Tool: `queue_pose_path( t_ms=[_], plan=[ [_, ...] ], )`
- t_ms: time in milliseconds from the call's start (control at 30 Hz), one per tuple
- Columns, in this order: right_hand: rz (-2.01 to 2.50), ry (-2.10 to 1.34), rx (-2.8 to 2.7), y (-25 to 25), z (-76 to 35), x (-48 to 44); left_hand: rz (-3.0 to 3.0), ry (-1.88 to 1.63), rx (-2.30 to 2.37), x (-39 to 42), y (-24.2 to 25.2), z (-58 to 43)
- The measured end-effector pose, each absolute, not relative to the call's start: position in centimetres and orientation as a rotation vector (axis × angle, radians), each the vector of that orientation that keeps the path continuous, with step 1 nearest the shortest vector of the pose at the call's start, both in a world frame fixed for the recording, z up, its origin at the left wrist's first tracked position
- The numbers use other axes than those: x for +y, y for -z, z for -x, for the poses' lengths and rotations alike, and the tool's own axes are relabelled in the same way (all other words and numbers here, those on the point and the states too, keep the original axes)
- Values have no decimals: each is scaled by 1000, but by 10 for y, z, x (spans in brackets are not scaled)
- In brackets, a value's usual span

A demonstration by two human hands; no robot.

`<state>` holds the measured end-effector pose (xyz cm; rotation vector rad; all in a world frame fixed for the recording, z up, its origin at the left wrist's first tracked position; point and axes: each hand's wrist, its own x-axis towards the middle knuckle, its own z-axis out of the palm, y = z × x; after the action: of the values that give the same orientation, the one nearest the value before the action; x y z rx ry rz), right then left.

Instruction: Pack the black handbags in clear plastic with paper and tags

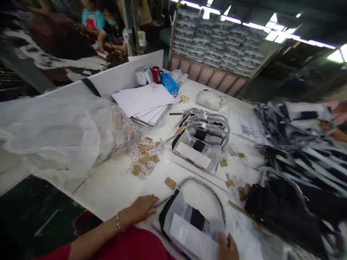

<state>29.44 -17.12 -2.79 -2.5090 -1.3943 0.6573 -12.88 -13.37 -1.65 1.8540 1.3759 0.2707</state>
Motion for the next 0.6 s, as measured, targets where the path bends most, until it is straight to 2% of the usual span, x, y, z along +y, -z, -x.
queue_pose_path(
  t_ms=[133,367,600],
  plan=[
    [2535,-737,-1299,43,-299,-170,-2001,-177,1359,-111,6,130],
    [2547,-836,-1112,35,-293,-166,-1909,-147,1146,-87,10,104],
    [2428,-930,-1019,35,-254,-175,-1800,1,1279,-76,10,120]
  ],
)
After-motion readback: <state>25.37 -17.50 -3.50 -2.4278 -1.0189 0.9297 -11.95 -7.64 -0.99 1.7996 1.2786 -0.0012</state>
